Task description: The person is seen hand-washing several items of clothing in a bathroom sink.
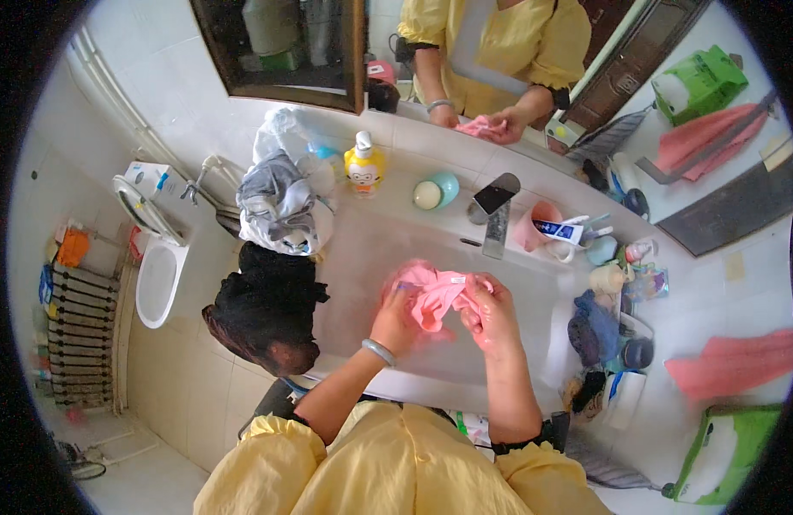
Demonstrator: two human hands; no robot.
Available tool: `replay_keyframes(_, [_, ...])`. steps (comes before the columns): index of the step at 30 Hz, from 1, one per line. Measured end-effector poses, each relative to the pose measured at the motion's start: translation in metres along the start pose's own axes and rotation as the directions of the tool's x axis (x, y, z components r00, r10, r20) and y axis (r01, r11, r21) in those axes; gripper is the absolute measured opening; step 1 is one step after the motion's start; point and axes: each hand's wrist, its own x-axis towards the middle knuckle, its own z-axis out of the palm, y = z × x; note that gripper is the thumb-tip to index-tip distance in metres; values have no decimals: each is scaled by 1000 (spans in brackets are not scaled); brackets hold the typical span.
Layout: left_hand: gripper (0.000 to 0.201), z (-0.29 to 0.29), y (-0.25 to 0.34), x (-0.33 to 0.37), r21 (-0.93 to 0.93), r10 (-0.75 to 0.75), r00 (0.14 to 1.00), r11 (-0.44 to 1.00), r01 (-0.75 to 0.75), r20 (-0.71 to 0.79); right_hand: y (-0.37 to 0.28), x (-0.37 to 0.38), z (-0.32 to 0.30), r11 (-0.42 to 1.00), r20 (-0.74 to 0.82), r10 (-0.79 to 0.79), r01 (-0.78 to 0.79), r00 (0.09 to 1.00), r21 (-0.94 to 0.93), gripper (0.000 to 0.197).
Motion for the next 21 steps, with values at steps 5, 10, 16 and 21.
replay_keyframes(5, [26, -18, 10, 28, -651, -307, 948, 705, 283, 79, -55, -35, -14, 967, 83, -176, 188, 981, -170, 26])
replay_keyframes(10, [21, -98, 82, 74, -737, -231, 949, 600, 312, 214, -98, -55, -42, 731, 161, -457, 473, 875, -492, 32])
replay_keyframes(16, [55, -101, 101, 90, -359, 156, 907, 933, -6, 391, -113, -62, -67, 519, 116, -554, 451, 824, -726, 24])
replay_keyframes(21, [53, -21, -20, 59, 137, 114, 902, 973, -186, 416, -10, 9, -127, 476, 73, -540, 375, 839, -795, 24])
